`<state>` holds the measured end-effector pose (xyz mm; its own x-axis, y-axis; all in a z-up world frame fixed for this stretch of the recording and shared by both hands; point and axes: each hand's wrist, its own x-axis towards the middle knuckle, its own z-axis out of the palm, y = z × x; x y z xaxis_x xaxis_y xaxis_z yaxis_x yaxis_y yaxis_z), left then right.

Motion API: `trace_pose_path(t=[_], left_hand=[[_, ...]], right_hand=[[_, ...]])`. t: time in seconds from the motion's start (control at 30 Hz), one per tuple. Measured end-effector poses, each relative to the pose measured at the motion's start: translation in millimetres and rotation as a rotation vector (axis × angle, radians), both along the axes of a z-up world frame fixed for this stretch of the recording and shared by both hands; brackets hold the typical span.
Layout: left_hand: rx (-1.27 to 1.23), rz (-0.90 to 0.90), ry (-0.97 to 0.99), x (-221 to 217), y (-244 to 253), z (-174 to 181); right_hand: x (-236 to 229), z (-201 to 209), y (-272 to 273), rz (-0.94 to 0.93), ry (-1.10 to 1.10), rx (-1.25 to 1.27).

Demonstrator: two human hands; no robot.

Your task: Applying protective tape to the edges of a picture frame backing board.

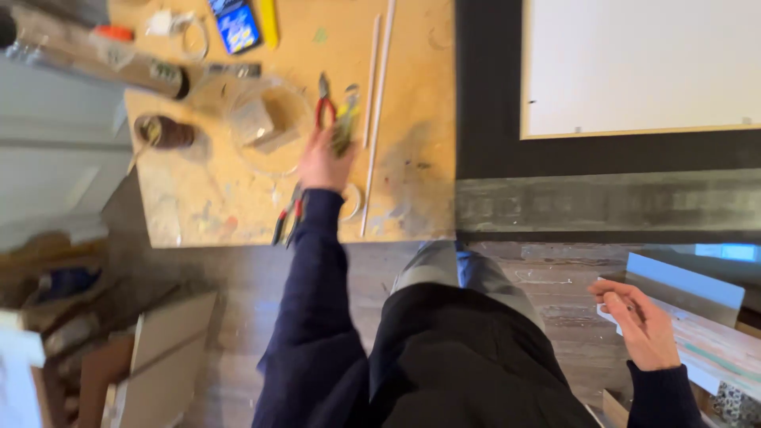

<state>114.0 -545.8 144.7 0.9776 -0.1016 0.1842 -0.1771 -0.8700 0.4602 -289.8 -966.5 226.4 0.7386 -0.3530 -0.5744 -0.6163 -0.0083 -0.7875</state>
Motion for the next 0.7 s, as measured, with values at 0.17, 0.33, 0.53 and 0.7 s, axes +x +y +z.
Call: trace_pose_path(t=[0.17,0.33,0.53,0.7], left_hand=[[-0.185,-0.073,0.242,-28,-119,-8],[-0.222,-0.166,0.113,-24,-204,-11],[-0.141,-0.146,0.275,0,-222,-75],[-0.235,-0.054,0.218,-16,-210,-40]], right_hand=[[19,-6,8,0.122,0.110,-0.066],[38,-7,19,0.183,0.094,-0.065],[55,0,26,0.219,0.201,-0.165],[62,3,33,0.295,0.210,-0.163]])
